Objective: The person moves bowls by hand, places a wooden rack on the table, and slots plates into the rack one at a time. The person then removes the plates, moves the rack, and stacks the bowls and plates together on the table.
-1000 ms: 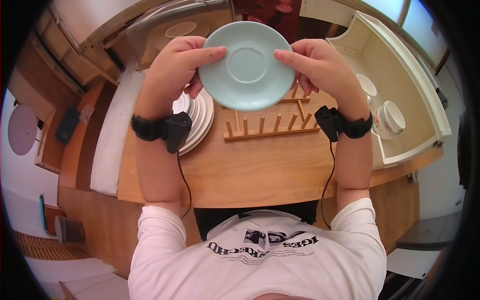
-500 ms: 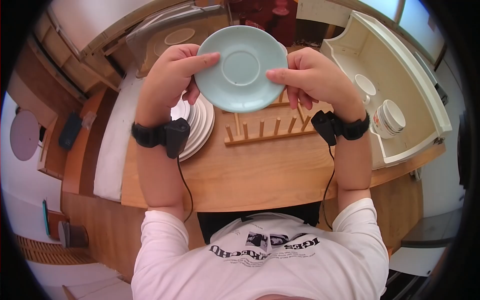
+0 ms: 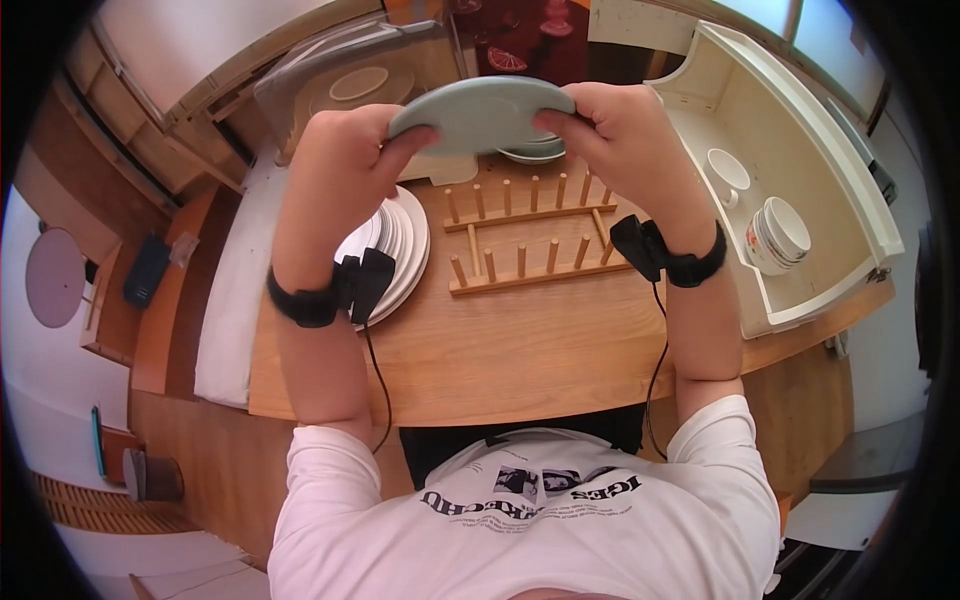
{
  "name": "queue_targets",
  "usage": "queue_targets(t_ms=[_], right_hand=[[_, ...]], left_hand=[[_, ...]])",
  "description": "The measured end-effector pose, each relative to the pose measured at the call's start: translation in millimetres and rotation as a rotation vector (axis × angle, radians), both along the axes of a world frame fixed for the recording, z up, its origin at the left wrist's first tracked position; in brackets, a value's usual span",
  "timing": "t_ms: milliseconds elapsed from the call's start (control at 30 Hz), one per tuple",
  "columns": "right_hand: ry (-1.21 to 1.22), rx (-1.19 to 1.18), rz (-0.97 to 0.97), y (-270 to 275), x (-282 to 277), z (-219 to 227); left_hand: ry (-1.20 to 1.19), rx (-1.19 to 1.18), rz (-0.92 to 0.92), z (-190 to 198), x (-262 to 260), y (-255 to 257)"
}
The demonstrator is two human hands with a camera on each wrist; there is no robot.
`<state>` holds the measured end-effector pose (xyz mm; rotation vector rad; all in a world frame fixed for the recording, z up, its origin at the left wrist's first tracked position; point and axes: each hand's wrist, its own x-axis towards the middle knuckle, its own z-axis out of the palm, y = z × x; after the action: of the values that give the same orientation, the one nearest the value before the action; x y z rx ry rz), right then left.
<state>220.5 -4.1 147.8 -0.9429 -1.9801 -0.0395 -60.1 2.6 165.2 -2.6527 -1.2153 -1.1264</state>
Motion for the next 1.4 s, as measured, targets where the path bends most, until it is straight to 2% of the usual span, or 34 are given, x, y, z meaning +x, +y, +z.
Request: queue_targets(t_ms=[67, 133, 233, 333, 367, 433, 467, 567, 700, 867, 967, 1200, 1400], right_hand=[[-0.228, 0.502, -0.133, 11.9, 3.9, -3.2], [-0.234, 0.551, -0.135, 10.9, 6.4, -1.7], [-0.251, 0.571, -0.150, 5.6, 6.9, 1.1], [-0.248, 0.528, -0.110, 2.8, 10.9, 2.8], [-0.242, 0.507, -0.084, 2.4, 12.2, 3.3], [-0.181, 0.311, -0.045, -2.3, 11.9, 3.2], [-0.153, 0.211, -0.021, -4.6, 11.2, 3.2], [-0.201, 0.200, -0.051, -11.6, 16.0, 8.9], [-0.137, 0.178, -0.011, -13.8, 24.1, 14.0], [-0.115, 0.148, -0.022, -16.8, 29.0, 15.6], [-0.050, 0.084, 0.019, -31.9, 21.6, 23.8], [-0.060, 0.096, 0.016, -34.0, 24.4, 24.6], [-0.060, 0.085, 0.011, -35.3, 25.3, 25.4]], left_hand=[[0.114, 0.364, 0.045, -2.8, -2.0, 2.1], [0.134, 0.691, 0.060, -2.1, -2.3, 3.2], [0.100, 0.840, 0.039, 0.5, 0.8, 0.2], [0.039, 0.828, -0.015, 2.4, 4.2, -4.9], [-0.012, 0.684, -0.011, 0.9, 4.9, -8.2], [-0.115, 0.397, 0.011, -4.1, 6.4, -18.2], [-0.279, 0.195, 0.006, -5.7, 9.9, -24.3], [-0.697, -0.311, 0.027, -15.4, -9.9, -24.9], [-0.804, -0.635, 0.099, -30.0, -77.5, -12.3], [-0.834, -0.830, 0.363, -67.0, -132.9, -7.8], [-0.828, -0.903, 0.413, -80.8, -150.7, -13.0], [-0.809, -0.913, 0.532, -96.3, -158.2, -19.7], [-0.587, -0.837, 0.657, -99.9, -154.6, -19.9]])
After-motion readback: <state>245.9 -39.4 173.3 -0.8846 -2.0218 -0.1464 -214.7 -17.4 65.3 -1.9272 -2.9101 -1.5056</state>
